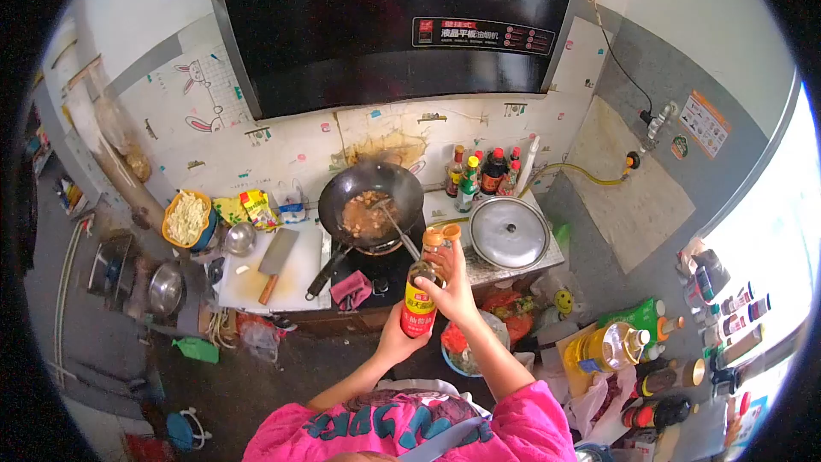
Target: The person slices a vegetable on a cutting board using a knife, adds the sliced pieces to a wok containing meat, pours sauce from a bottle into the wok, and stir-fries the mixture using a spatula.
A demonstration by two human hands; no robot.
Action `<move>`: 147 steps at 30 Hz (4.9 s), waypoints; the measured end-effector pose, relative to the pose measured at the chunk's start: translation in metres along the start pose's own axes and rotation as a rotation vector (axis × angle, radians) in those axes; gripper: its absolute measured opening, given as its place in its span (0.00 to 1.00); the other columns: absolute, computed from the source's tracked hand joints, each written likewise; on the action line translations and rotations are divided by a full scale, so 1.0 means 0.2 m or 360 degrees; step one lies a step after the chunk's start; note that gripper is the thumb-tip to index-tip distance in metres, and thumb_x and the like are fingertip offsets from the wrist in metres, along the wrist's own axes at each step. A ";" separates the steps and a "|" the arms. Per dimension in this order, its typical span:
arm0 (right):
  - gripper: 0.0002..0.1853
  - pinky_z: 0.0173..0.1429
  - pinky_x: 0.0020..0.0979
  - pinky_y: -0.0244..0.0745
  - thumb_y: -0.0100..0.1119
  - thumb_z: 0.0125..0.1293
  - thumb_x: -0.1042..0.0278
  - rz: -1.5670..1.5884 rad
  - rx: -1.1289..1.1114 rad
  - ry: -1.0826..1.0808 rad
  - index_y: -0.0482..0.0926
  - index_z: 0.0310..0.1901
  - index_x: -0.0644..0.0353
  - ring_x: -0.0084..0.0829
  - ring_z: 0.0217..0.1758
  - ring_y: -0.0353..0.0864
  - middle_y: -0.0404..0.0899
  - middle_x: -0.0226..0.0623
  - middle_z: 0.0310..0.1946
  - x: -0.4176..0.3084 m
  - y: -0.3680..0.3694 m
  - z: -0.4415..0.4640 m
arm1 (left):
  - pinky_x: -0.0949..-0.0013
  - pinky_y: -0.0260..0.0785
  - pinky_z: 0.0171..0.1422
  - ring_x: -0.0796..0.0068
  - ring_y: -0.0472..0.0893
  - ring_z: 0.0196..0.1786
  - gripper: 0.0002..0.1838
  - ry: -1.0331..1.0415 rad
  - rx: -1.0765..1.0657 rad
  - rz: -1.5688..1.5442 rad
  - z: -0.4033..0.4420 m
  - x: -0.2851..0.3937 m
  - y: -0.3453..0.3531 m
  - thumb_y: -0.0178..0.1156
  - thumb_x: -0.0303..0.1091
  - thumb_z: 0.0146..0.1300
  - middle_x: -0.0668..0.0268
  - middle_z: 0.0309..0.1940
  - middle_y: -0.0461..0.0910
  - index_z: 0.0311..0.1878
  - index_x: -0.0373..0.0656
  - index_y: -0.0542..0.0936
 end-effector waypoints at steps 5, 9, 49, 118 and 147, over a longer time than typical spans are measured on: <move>0.53 0.61 0.37 0.68 0.61 0.58 0.81 0.0034 -0.0074 0.0093 0.30 0.73 0.50 0.37 0.60 0.71 0.68 0.45 0.55 -0.03 -0.09 -0.07 | 0.62 0.66 0.61 0.62 0.75 0.57 0.41 -0.0043 0.0093 0.0050 -0.12 -0.02 0.14 0.72 0.31 0.45 0.55 0.53 0.73 0.63 0.38 0.62; 0.50 0.61 0.36 0.69 0.56 0.60 0.83 0.0197 -0.0185 0.0070 0.31 0.73 0.50 0.35 0.57 0.73 0.69 0.43 0.54 -0.07 -0.14 -0.10 | 0.61 0.66 0.61 0.61 0.74 0.57 0.42 0.0015 0.0226 0.0141 -0.18 0.00 0.21 0.72 0.31 0.44 0.54 0.53 0.73 0.63 0.38 0.62; 0.21 0.45 0.34 0.74 0.48 0.68 0.76 0.0448 -0.0496 -0.0156 0.58 0.59 0.50 0.30 0.36 0.75 0.71 0.41 0.35 -0.15 0.23 -0.22 | 0.64 0.69 0.57 0.66 0.77 0.54 0.40 -0.0011 0.0110 0.0137 -0.45 0.04 -0.06 0.75 0.38 0.47 0.55 0.52 0.76 0.61 0.38 0.65; 0.22 0.48 0.43 0.73 0.69 0.49 0.65 -0.1128 -0.0030 0.0197 0.76 0.47 0.60 0.50 0.43 0.76 0.80 0.48 0.36 0.90 -0.82 0.47 | 0.59 0.62 0.66 0.55 0.69 0.61 0.40 -0.0315 0.0090 -0.0391 0.98 -0.61 0.91 0.58 0.19 0.45 0.50 0.58 0.67 0.65 0.33 0.56; 0.20 0.55 0.42 0.71 0.52 0.64 0.67 -0.0886 -0.0346 0.0234 0.70 0.56 0.67 0.51 0.50 0.76 0.75 0.55 0.49 0.70 -0.41 0.48 | 0.65 0.41 0.76 0.71 0.48 0.74 0.40 -0.0403 -0.0294 -0.1139 0.67 -0.01 0.47 0.52 0.36 0.69 0.57 0.74 0.46 0.73 0.34 0.39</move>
Point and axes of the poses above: each hand's wrist, its own z-axis towards the middle knuckle, its own y-axis out of the palm, x = y × z, the point moved 4 cm from there along z, towards the middle knuckle
